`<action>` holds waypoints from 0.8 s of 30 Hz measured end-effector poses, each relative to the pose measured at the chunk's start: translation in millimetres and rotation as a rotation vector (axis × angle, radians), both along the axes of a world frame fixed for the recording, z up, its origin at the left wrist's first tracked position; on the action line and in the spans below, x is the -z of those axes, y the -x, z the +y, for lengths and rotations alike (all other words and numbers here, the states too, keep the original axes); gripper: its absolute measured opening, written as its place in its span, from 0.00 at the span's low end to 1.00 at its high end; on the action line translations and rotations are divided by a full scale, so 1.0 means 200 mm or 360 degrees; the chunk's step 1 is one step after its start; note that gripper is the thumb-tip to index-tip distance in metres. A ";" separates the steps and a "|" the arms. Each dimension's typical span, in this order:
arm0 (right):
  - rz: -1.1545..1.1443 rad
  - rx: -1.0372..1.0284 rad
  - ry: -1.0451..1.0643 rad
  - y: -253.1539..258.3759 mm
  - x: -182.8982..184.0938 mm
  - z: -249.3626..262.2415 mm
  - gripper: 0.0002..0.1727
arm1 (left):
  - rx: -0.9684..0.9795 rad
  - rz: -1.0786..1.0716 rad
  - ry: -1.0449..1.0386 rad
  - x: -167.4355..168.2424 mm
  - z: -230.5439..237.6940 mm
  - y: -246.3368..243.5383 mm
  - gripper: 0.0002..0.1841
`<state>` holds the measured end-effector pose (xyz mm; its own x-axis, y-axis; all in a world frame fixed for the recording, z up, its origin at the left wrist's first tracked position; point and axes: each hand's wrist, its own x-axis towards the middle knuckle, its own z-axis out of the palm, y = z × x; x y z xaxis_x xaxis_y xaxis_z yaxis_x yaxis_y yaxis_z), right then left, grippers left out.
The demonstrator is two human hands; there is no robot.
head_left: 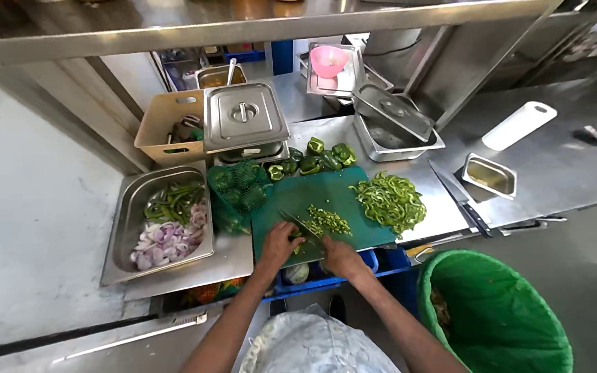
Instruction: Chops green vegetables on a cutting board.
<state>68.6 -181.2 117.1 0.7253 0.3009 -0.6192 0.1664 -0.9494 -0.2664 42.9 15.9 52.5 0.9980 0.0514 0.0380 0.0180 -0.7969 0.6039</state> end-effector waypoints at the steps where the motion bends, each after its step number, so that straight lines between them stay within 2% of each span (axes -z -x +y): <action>1: 0.0007 -0.0007 -0.0003 0.01 0.01 0.01 0.26 | 0.0004 -0.0020 0.0027 0.00 0.01 0.01 0.20; 3: 0.0014 -0.0007 -0.0025 0.03 0.06 0.02 0.26 | 0.0079 -0.0127 0.0069 0.03 0.05 0.03 0.20; 6: 0.0026 -0.0012 -0.0022 0.04 0.09 0.01 0.27 | 0.0222 -0.0260 0.0098 0.06 0.09 0.04 0.12; 10: -0.0017 -0.0096 0.0162 0.03 -0.17 -0.02 0.26 | 0.0372 -0.0018 0.0078 -0.01 0.11 -0.03 0.10; 12: 0.0026 -0.0141 0.0207 0.03 -0.23 -0.02 0.27 | 0.0448 0.0136 0.0071 -0.06 0.11 -0.06 0.11; 14: 0.0054 -0.0117 0.0131 0.03 -0.11 0.03 0.29 | 0.0495 0.0176 0.0047 -0.09 0.12 -0.09 0.11; 16: 0.0067 -0.0076 0.0002 0.01 0.05 0.07 0.25 | 0.0522 0.0181 0.0009 -0.09 0.13 -0.10 0.12; 18: 0.0065 -0.0076 0.0009 -0.02 0.00 0.07 0.26 | 0.0527 0.0164 0.0001 -0.09 0.13 -0.09 0.12; 21: 0.0056 -0.0164 0.0113 0.00 -0.22 0.02 0.27 | 0.0520 0.0113 0.0008 -0.08 0.13 -0.07 0.12; 22: 0.0053 -0.0170 0.0129 0.01 -0.22 0.01 0.26 | 0.0513 0.0102 0.0018 -0.07 0.13 -0.07 0.11; 24: 0.0071 -0.0112 0.0082 0.04 -0.09 0.05 0.27 | 0.0499 0.0090 0.0036 -0.06 0.13 -0.06 0.11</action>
<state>60.8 -170.3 134.1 0.6748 0.3170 -0.6664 0.2223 -0.9484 -0.2261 55.7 42.2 63.8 0.9658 -0.2589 -0.0154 -0.1924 -0.7553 0.6265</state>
